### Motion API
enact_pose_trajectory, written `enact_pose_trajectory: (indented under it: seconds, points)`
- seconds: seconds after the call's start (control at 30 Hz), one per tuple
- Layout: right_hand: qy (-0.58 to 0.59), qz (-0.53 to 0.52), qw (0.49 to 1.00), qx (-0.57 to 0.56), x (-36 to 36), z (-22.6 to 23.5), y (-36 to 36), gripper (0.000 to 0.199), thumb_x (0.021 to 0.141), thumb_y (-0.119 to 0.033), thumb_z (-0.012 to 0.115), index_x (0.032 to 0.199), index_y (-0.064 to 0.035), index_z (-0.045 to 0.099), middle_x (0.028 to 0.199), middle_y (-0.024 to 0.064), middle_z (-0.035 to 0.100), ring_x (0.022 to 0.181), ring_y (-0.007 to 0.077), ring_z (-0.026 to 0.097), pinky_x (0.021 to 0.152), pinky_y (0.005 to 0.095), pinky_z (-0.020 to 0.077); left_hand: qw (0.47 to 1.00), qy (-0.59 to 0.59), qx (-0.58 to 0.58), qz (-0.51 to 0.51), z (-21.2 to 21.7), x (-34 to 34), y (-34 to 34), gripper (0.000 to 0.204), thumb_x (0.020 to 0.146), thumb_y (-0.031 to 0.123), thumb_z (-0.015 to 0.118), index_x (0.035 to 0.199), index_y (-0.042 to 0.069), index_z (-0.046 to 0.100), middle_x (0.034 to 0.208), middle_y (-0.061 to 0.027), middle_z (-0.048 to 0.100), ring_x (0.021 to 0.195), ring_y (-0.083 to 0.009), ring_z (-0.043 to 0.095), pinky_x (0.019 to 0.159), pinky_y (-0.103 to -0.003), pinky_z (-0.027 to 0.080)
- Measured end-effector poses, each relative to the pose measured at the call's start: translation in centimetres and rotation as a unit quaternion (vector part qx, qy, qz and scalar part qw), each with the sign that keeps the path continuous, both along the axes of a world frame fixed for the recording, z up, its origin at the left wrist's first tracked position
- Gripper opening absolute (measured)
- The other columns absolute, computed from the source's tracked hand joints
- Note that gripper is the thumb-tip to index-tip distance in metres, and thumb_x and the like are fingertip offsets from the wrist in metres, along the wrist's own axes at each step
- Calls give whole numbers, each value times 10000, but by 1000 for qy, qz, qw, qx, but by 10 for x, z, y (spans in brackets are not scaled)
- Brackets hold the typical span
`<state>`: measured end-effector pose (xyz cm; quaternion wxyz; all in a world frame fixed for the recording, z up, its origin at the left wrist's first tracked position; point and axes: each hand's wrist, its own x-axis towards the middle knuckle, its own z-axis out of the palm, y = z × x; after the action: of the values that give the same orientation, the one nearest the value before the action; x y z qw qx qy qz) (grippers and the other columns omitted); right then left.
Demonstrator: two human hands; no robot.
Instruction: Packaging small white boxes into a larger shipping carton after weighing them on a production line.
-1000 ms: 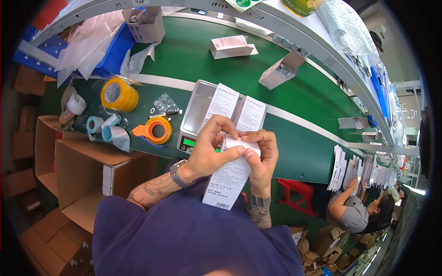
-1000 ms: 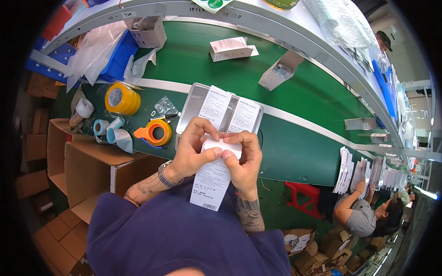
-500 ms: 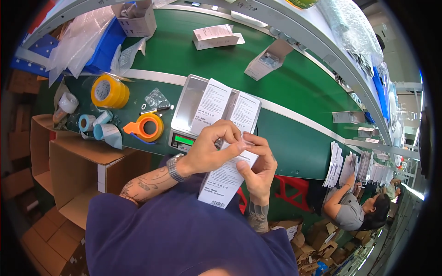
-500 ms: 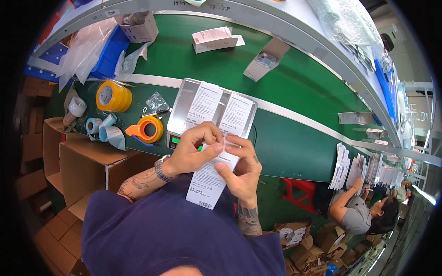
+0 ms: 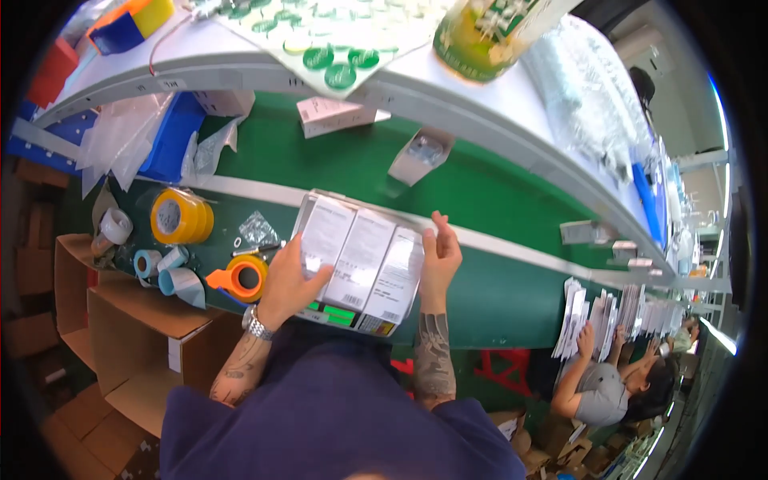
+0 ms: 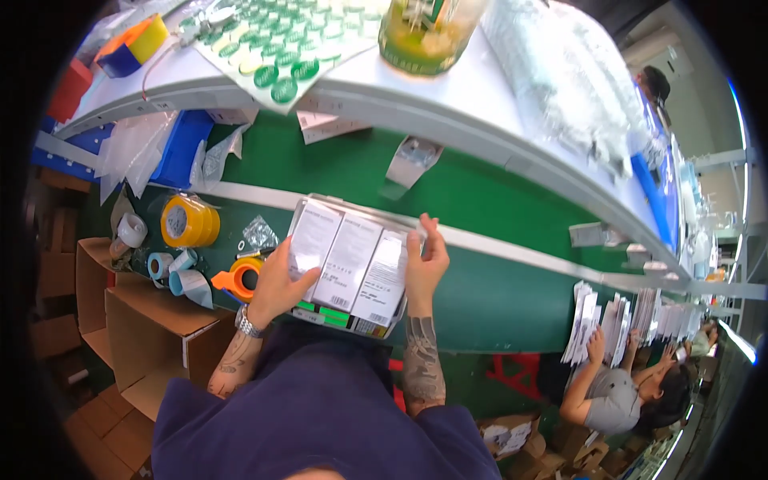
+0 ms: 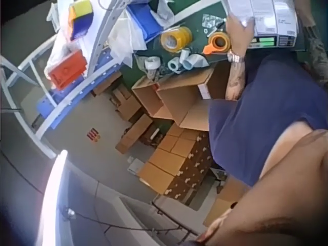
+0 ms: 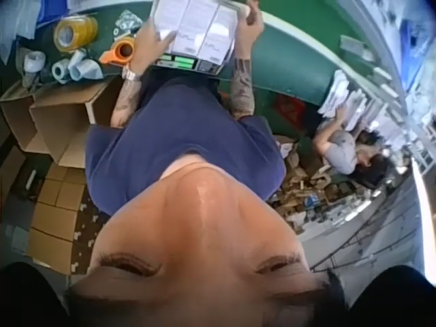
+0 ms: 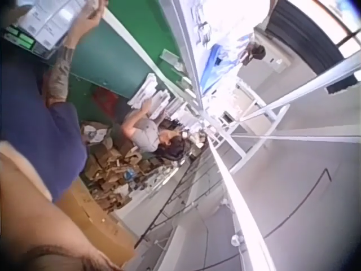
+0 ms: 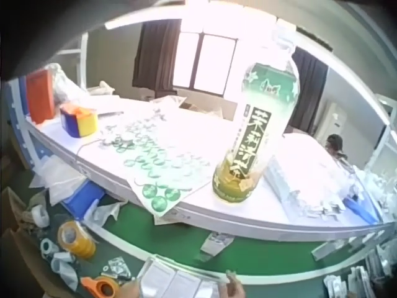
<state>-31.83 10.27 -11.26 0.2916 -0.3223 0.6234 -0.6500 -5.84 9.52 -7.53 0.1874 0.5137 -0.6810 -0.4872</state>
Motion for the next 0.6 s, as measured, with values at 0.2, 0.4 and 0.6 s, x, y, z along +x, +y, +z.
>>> enact_pose_trajectory:
  seconds: [0.2,0.4,0.6]
  points:
    - [123,132,981,67,-75,-2,-136,539,708,-103,789,1192,22,586,1180,173,631,1181,279,550,1063,341,370,991,-63,-110,36,0,1,-10,632,827,255,675,1325,-41,425,1282,-228,513,1157,-348,531,949,-380,450]
    - [473,304,825,-60,-31,85,-94,811,603,-171,844,1320,4,508,1276,177,552,1073,344,567,931,416,462,955,65,-272,95,41,1,-12,648,779,227,719,1305,1,415,1366,-223,452,1161,-350,540,979,-398,446]
    - [-49,264,913,-308,72,149,19,729,774,-372,786,1318,-1,473,1233,201,542,1046,299,536,924,389,428,839,487,-240,32,88,-34,1,581,706,177,753,1195,60,463,1383,-198,420,1114,-341,535,899,-399,475]
